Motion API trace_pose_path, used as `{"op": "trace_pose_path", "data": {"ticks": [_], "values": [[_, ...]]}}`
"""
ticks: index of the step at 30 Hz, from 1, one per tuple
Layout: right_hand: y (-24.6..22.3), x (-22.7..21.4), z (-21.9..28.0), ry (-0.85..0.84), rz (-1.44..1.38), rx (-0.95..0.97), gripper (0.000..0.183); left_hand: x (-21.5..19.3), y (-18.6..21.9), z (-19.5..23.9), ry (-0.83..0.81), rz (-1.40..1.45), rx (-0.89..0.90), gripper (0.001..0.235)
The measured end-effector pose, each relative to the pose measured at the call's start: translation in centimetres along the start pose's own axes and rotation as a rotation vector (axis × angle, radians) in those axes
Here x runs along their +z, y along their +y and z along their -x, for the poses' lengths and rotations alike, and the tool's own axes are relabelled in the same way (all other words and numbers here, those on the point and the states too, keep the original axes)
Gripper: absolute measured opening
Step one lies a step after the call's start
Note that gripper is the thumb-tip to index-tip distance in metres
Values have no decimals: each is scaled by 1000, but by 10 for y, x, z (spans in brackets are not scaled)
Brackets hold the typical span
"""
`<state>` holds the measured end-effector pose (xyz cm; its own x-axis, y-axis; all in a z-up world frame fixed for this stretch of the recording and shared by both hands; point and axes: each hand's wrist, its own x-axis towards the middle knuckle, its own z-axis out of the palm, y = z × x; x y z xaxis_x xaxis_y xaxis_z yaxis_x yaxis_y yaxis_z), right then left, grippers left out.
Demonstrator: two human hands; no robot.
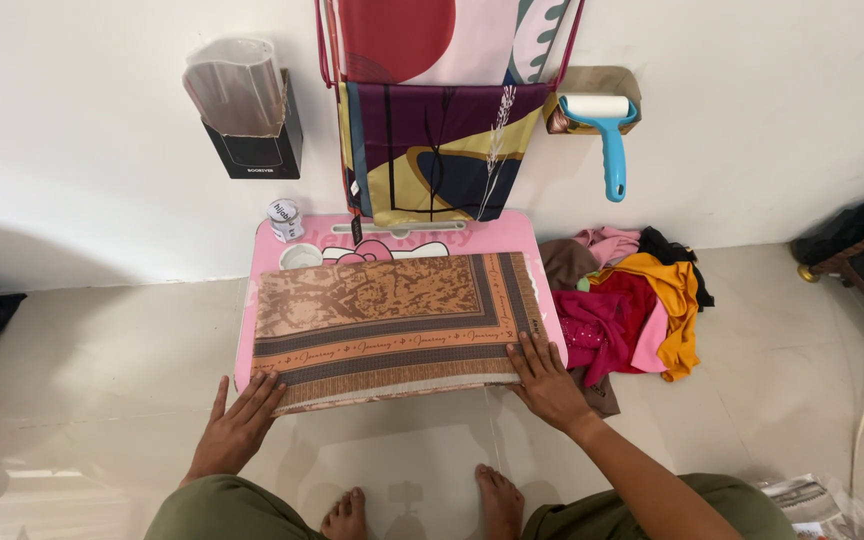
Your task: The person folds a patterned scarf on a pink Hello Kitty tray, using a lint roller to clean the fabric before and during the folding process. They then place the folded scarf into a clear plastic bag and seal it.
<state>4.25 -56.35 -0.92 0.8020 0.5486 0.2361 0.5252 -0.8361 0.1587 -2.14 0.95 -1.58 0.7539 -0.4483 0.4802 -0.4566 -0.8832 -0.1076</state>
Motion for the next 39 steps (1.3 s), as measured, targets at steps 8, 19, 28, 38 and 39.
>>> {"op": "trace_pose_path", "data": {"ticks": [8, 19, 28, 38, 39], "values": [[1, -2, 4, -8, 38, -46, 72, 1, -8, 7, -34, -9, 42, 73], [24, -43, -11, -209, -177, 0, 57, -71, -10, -40, -273, 390, -214, 30], [60, -101, -40, -286, -970, 486, 29, -74, -50, -60, -227, 935, -799, 20], [76, -159, -72, 52, -1478, 668, 21, -122, -63, -119, 30, 1196, -944, 14], [74, -172, -80, 91, -1511, 650, 21, -125, -66, -125, 72, 1248, -937, 14]]}}
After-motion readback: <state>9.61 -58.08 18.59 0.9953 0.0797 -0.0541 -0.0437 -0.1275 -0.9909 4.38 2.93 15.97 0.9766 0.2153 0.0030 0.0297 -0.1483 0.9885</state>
